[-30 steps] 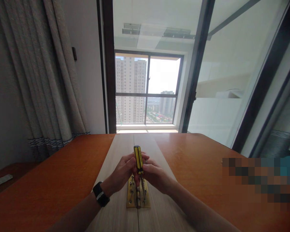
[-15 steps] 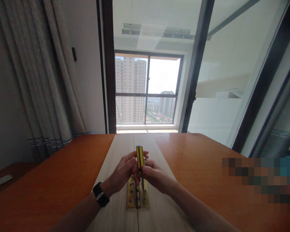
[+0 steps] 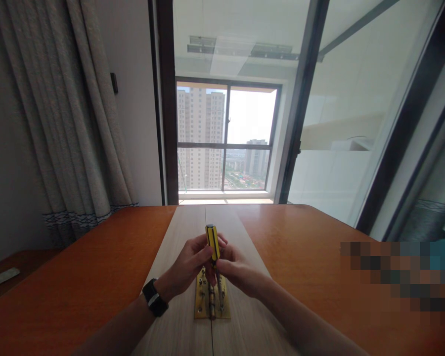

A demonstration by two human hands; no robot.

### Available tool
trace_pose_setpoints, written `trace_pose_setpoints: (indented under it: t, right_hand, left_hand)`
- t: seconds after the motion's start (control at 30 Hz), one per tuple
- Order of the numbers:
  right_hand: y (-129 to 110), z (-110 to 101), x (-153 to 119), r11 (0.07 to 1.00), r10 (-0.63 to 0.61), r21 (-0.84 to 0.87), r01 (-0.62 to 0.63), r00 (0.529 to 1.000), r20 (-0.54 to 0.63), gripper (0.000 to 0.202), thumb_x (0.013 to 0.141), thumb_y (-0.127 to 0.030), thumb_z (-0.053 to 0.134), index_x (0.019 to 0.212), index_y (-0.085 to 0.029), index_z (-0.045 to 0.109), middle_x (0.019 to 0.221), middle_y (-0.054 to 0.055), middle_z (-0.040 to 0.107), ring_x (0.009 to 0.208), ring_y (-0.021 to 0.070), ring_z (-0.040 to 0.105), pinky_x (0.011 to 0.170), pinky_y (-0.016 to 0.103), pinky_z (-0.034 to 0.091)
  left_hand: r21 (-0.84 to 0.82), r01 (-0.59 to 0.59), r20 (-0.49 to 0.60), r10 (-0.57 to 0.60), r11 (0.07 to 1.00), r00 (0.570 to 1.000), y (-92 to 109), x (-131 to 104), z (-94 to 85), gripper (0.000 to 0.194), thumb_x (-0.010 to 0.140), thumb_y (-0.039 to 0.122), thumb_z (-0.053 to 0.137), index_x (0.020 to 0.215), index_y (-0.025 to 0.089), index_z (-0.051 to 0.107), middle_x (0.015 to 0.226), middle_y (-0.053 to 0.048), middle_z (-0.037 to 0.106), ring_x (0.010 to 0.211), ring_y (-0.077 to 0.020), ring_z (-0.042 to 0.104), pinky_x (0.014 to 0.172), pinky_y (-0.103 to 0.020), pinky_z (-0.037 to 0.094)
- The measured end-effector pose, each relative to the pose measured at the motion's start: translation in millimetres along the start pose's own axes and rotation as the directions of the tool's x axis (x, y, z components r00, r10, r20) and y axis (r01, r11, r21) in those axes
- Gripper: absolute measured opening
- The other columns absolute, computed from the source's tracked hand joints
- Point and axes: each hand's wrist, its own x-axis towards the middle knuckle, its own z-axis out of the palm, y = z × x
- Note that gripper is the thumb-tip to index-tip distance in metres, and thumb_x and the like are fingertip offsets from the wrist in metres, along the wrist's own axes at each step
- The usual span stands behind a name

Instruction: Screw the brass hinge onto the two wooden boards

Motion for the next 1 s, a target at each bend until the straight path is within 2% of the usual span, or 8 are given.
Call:
trace_pose_setpoints:
  t: [0.1, 0.23, 0.4, 0.53, 0.63, 0.87, 1.0]
  right_hand:
    - [-0.5, 0.7, -0.2, 1.0, -0.002, -0.022, 0.002, 1.0, 0.008, 0.038, 0.072, -0.046, 0.079, 0.078, -0.013, 0.063, 0.062, 0.001, 0.064, 0.057, 0.0129, 0.059, 0.057, 0.024, 0.044]
    - [-2.6, 1.8, 0.6, 1.0, 0.005, 0.007, -0.005, 1.0, -0.004, 0.038, 0.072, -0.047, 0.079, 0.078, -0.012, 0.066, 0.063, 0.001, 0.063, 0.056, 0.0122, 0.058, 0.055, 0.024, 0.044]
    - [-6.0, 2.8, 0.8, 0.998, 0.022, 0.065, -0.021, 1.0, -0.012, 0.038, 0.075, -0.048, 0.076, 0.081, -0.011, 0.07, 0.069, 0.002, 0.063, 0.058, 0.012, 0.059, 0.057, 0.025, 0.047]
    - [-7.4, 2.4, -0.2, 0.997, 0.036, 0.07, -0.035, 0.999, -0.024, 0.038, 0.078, -0.048, 0.073, 0.08, -0.01, 0.071, 0.067, 0.004, 0.064, 0.059, 0.0133, 0.059, 0.059, 0.026, 0.049]
    - [-7.2, 2.0, -0.3, 0.996, 0.028, 0.085, -0.026, 0.999, -0.024, 0.036, 0.079, -0.047, 0.072, 0.08, -0.011, 0.071, 0.068, 0.004, 0.064, 0.059, 0.0133, 0.06, 0.059, 0.026, 0.049]
    - [-5.9, 2.2, -0.7, 0.996, 0.001, 0.09, 0.003, 0.999, -0.044, 0.032, 0.078, -0.044, 0.073, 0.08, -0.012, 0.073, 0.072, 0.004, 0.063, 0.061, 0.0122, 0.058, 0.06, 0.025, 0.049]
    - [-5.8, 1.5, -1.0, 0.997, -0.01, 0.073, 0.014, 0.998, -0.062, 0.031, 0.08, -0.042, 0.072, 0.08, -0.012, 0.072, 0.072, 0.004, 0.062, 0.061, 0.012, 0.058, 0.059, 0.024, 0.048]
  left_hand:
    - [0.005, -0.003, -0.01, 0.003, 1.0, 1.0, 0.7, 0.1, 0.0, 0.039, 0.079, 0.048, 0.072, 0.097, 0.013, 0.071, 0.116, -0.012, 0.057, 0.087, -0.0194, 0.062, 0.065, -0.024, 0.052]
    - [-0.01, -0.005, -0.009, 0.005, 1.0, 1.0, -0.3, 0.0, -0.8, 0.04, 0.081, 0.05, 0.07, 0.097, 0.014, 0.072, 0.118, -0.012, 0.056, 0.085, -0.0182, 0.062, 0.065, -0.024, 0.052]
    - [-0.032, 0.018, -0.004, -0.019, 0.999, 1.0, -2.0, 0.6, -0.4, 0.046, 0.081, 0.054, 0.067, 0.103, 0.014, 0.071, 0.119, -0.013, 0.055, 0.063, -0.0112, 0.06, 0.047, -0.021, 0.05]
    - [-0.059, 0.046, 0.003, -0.046, 0.997, 0.999, -3.9, 1.1, -1.0, 0.057, 0.081, 0.062, 0.063, 0.112, 0.014, 0.067, 0.094, -0.009, 0.059, 0.05, -0.008, 0.054, 0.043, -0.022, 0.05]
    - [-0.08, 0.063, -0.005, -0.064, 0.995, 0.998, -5.9, 1.1, -2.4, 0.056, 0.083, 0.06, 0.062, 0.115, 0.014, 0.065, 0.083, -0.005, 0.058, 0.048, -0.0077, 0.052, 0.044, -0.023, 0.051]
    - [-0.1, 0.044, -0.013, -0.045, 0.994, 0.999, -6.4, 2.1, -2.0, 0.054, 0.085, 0.058, 0.061, 0.116, 0.014, 0.063, 0.099, -0.011, 0.061, 0.059, -0.0107, 0.056, 0.048, -0.022, 0.052]
    - [-0.112, 0.022, -0.018, -0.024, 0.993, 1.0, -4.2, 2.3, 0.4, 0.05, 0.086, 0.055, 0.061, 0.117, 0.015, 0.063, 0.102, -0.01, 0.059, 0.062, -0.0115, 0.056, 0.049, -0.023, 0.053]
